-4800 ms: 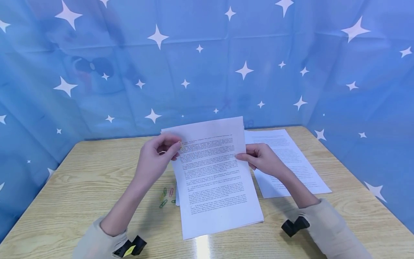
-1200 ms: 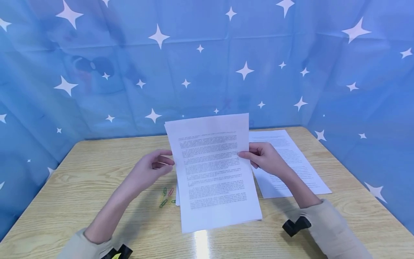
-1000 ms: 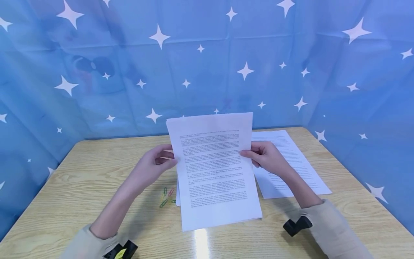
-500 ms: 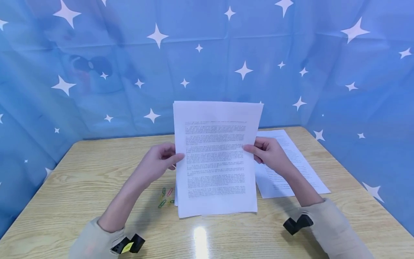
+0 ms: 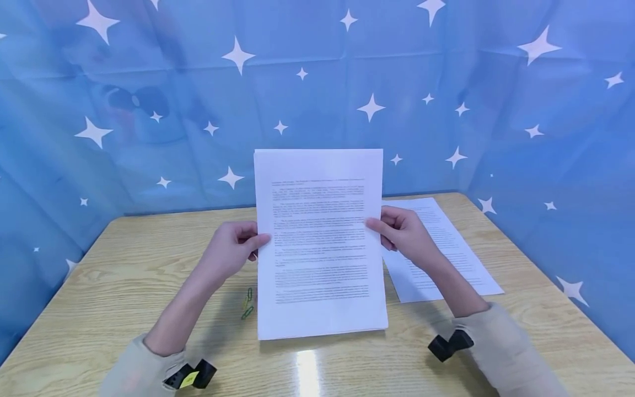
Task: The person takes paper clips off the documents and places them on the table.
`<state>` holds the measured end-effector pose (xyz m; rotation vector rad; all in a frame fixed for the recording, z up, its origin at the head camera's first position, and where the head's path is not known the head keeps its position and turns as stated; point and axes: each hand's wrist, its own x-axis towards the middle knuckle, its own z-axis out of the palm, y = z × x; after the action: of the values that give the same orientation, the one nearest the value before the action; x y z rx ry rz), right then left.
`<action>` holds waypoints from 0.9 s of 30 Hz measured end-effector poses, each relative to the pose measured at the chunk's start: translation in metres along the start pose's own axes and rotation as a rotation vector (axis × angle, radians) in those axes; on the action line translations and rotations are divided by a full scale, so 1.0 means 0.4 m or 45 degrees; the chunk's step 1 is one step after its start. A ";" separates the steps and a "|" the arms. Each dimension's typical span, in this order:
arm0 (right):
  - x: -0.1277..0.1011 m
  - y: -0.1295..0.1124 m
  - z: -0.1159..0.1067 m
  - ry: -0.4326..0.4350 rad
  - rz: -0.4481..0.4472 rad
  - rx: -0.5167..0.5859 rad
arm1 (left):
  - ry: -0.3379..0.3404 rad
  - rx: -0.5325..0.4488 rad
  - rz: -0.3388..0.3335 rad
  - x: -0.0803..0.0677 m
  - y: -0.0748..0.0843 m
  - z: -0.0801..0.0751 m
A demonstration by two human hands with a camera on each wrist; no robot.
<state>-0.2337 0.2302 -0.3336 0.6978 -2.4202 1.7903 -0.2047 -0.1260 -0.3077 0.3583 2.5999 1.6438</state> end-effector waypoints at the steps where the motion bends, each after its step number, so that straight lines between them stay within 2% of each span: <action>1: 0.001 -0.002 0.005 -0.009 0.002 -0.002 | 0.018 0.008 -0.017 -0.001 -0.001 -0.003; 5: 0.005 -0.010 0.023 -0.072 0.001 -0.004 | 0.076 0.024 -0.073 -0.004 -0.005 -0.016; 12: 0.008 -0.016 0.050 -0.184 -0.014 0.024 | 0.142 0.053 -0.110 -0.006 -0.022 -0.049; 19: 0.016 -0.017 0.093 -0.213 0.048 0.017 | 0.204 0.060 -0.156 -0.010 -0.043 -0.086; 27: 0.039 -0.029 0.165 -0.207 0.057 0.011 | 0.328 0.048 -0.219 -0.018 -0.073 -0.121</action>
<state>-0.2287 0.1617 -0.3403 0.8272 -2.5499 1.8286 -0.2106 -0.1822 -0.3133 -0.0821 2.7506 1.6839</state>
